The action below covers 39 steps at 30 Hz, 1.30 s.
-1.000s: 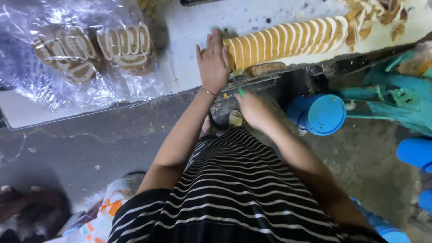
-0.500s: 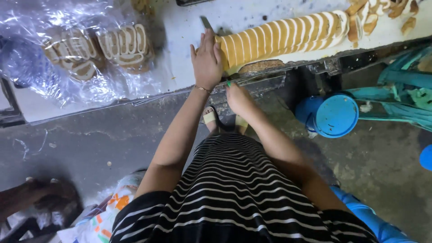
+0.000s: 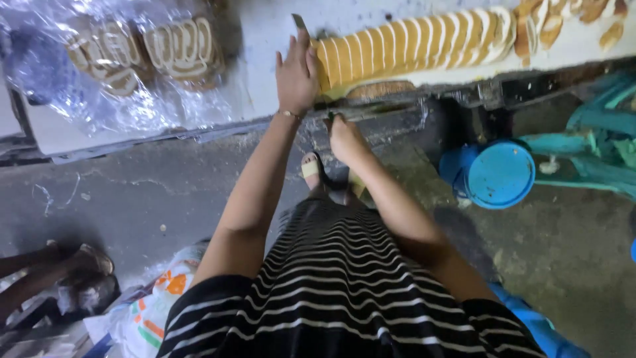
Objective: Slicing a long loaf of bread into thin, uniform slices using a knife on a bakery production table.
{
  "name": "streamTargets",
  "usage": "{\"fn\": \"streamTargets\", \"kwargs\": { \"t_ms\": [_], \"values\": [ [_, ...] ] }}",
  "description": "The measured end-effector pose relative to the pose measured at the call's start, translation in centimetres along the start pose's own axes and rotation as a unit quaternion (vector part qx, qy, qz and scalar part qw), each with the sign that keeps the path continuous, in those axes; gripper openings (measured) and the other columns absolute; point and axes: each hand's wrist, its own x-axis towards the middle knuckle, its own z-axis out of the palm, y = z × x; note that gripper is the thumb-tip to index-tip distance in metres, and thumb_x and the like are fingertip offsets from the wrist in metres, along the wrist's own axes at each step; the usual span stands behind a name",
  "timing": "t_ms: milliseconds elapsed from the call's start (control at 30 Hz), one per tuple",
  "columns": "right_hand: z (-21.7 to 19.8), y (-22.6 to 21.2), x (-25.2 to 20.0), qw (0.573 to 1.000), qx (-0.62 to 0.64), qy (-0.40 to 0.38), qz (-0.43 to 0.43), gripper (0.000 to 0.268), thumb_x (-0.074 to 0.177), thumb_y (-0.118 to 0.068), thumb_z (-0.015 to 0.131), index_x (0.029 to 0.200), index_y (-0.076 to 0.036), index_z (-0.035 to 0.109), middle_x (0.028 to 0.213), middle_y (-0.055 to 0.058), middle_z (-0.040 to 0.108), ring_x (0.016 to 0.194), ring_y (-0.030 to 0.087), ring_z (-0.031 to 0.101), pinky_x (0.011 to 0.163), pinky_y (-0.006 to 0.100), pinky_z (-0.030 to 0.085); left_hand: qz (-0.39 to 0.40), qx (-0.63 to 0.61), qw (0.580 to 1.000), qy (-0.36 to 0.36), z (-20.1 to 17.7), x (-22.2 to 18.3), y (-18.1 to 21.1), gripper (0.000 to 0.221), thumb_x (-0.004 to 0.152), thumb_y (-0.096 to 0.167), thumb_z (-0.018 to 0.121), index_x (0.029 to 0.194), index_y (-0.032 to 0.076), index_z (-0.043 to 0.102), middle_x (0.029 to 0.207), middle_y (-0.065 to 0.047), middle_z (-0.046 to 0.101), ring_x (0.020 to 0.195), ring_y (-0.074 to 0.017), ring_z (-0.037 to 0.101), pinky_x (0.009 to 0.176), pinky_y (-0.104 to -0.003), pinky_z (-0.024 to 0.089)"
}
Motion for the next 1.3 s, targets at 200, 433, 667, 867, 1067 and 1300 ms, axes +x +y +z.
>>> {"fn": "streamTargets", "kwargs": {
  "t_ms": [200, 433, 667, 867, 1067, 1300],
  "values": [
    [6.8, 15.1, -4.7, 0.996, 0.003, 0.01, 0.093, 0.051, 0.106, -0.051, 0.038, 0.113, -0.005, 0.059, 0.095, 0.029, 0.068, 0.091, 0.048, 0.068, 0.079, 0.054, 0.05, -0.024, -0.054, 0.997, -0.054, -0.9, 0.3, -0.2, 0.082, 0.101, 0.063, 0.009, 0.158, 0.009, 0.031, 0.164, -0.009, 0.036, 0.156, -0.0326, 0.017, 0.123, -0.061, 0.011],
    [0.1, 6.5, -15.4, 0.997, -0.04, 0.035, 0.049, 0.042, 0.107, -0.041, 0.037, 0.121, -0.008, 0.058, 0.102, 0.021, 0.074, 0.091, 0.038, 0.074, 0.082, 0.051, 0.056, 0.013, -0.016, 0.994, -0.107, -4.2, -2.1, 0.8, 0.075, 0.103, 0.054, 0.005, 0.159, 0.008, 0.026, 0.167, -0.014, 0.026, 0.156, -0.0361, 0.009, 0.125, -0.062, 0.005],
    [3.1, 2.6, -9.3, 0.99, -0.072, 0.121, 0.023, 0.042, 0.109, -0.04, 0.039, 0.117, -0.003, 0.056, 0.07, 0.019, 0.066, 0.056, 0.036, 0.066, 0.052, 0.048, 0.052, 0.016, -0.036, 0.998, 0.05, -1.5, -2.2, -0.3, 0.067, 0.108, 0.043, 0.007, 0.156, 0.006, 0.035, 0.161, -0.015, 0.04, 0.156, -0.0365, 0.023, 0.129, -0.058, 0.018],
    [2.9, 1.1, -10.4, 0.993, -0.053, 0.101, 0.036, 0.04, 0.109, -0.035, 0.038, 0.118, -0.001, 0.057, 0.072, 0.012, 0.065, 0.055, 0.024, 0.065, 0.048, 0.037, 0.052, 0.023, -0.113, 0.991, 0.063, -0.6, -2.6, -1.0, 0.064, 0.112, 0.044, 0.009, 0.163, 0.007, 0.019, 0.169, -0.013, 0.026, 0.161, -0.0342, 0.011, 0.133, -0.058, 0.008],
    [3.8, 0.8, -10.5, 0.989, -0.102, 0.101, 0.043, 0.039, 0.11, -0.038, 0.036, 0.111, -0.005, 0.058, 0.072, 0.01, 0.063, 0.052, 0.022, 0.062, 0.045, 0.036, 0.049, 0.02, -0.083, 0.996, 0.013, -1.5, -2.3, -1.4, 0.061, 0.112, 0.038, 0.011, 0.162, 0.004, 0.017, 0.168, -0.016, 0.027, 0.16, -0.0333, 0.013, 0.132, -0.057, 0.007],
    [3.0, -0.4, -9.4, 0.987, -0.113, 0.11, -0.035, 0.033, 0.111, -0.029, 0.039, 0.101, -0.006, 0.061, 0.057, 0.0, 0.055, 0.037, 0.01, 0.048, 0.033, 0.027, 0.037, 0.006, 0.039, 0.999, 0.031, -1.2, -2.1, -1.1, 0.06, 0.109, 0.034, 0.017, 0.162, 0.006, 0.021, 0.17, -0.014, 0.025, 0.161, -0.0299, 0.01, 0.132, -0.056, -0.002]
  ]
}}
